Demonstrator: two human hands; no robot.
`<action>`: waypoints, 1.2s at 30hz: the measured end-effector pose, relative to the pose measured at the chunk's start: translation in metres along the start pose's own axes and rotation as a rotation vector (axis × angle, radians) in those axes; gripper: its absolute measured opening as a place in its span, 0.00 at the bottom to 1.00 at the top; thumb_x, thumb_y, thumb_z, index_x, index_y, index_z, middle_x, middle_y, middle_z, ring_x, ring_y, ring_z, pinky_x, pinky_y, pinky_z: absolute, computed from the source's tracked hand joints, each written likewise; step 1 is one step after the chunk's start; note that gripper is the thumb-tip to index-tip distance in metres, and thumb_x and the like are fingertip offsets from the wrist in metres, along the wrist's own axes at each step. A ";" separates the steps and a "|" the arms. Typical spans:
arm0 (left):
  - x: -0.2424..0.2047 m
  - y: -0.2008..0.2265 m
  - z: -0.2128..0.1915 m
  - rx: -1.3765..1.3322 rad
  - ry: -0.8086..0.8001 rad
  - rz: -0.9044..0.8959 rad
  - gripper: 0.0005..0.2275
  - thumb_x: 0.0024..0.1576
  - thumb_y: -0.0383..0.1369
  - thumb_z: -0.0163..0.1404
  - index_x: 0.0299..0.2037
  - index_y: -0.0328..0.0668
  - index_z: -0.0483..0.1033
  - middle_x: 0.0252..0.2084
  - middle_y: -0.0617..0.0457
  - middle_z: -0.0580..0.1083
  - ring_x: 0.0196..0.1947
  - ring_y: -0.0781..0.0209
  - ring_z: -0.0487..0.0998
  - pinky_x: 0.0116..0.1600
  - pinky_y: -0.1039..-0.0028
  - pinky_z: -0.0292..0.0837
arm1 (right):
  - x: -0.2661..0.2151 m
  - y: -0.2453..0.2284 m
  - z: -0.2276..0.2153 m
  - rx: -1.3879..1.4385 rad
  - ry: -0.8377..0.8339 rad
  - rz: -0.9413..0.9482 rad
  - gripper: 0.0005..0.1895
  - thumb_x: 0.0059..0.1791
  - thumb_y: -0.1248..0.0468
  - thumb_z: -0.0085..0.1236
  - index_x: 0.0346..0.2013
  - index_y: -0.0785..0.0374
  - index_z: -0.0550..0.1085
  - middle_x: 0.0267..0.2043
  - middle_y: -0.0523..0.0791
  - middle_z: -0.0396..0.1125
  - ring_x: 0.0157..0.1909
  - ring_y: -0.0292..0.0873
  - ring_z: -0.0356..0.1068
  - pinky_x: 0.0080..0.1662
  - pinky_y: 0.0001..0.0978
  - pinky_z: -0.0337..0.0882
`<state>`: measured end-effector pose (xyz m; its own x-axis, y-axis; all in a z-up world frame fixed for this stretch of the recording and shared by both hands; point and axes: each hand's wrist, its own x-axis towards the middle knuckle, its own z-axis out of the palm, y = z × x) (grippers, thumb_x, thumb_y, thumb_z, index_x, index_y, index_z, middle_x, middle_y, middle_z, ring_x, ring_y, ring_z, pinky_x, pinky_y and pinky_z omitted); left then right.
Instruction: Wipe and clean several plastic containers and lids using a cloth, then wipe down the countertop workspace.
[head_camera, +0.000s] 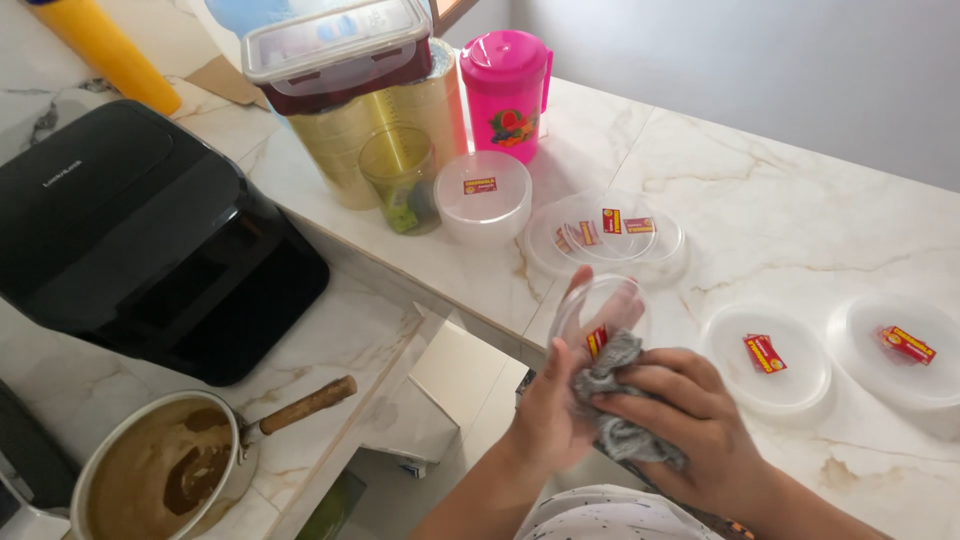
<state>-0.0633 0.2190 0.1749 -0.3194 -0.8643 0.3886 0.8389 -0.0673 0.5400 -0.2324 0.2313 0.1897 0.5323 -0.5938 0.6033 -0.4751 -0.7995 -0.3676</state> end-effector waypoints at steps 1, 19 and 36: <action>-0.001 -0.002 0.004 0.003 -0.007 0.000 0.38 0.64 0.56 0.41 0.78 0.57 0.32 0.79 0.37 0.44 0.80 0.43 0.40 0.77 0.59 0.40 | -0.003 0.010 0.000 -0.004 0.006 -0.002 0.25 0.33 0.60 0.68 0.46 0.55 0.81 0.54 0.41 0.72 0.58 0.49 0.66 0.59 0.41 0.68; 0.015 -0.020 0.008 -0.101 -0.118 -0.141 0.38 0.63 0.36 0.48 0.78 0.63 0.33 0.81 0.36 0.35 0.79 0.50 0.44 0.74 0.58 0.49 | -0.039 0.028 -0.040 -0.091 0.083 0.211 0.27 0.29 0.62 0.71 0.43 0.56 0.79 0.46 0.41 0.73 0.46 0.43 0.73 0.52 0.38 0.72; 0.029 -0.060 0.047 0.676 0.043 0.169 0.07 0.64 0.30 0.47 0.49 0.41 0.67 0.56 0.45 0.60 0.56 0.55 0.62 0.62 0.68 0.58 | -0.088 0.048 -0.032 1.326 0.546 1.296 0.31 0.42 0.73 0.54 0.62 0.70 0.69 0.52 0.59 0.69 0.51 0.56 0.68 0.51 0.52 0.68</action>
<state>-0.1436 0.2212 0.1895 -0.1790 -0.8555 0.4859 0.4126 0.3831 0.8264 -0.3238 0.2481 0.1417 -0.0209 -0.9120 -0.4097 0.5519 0.3312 -0.7654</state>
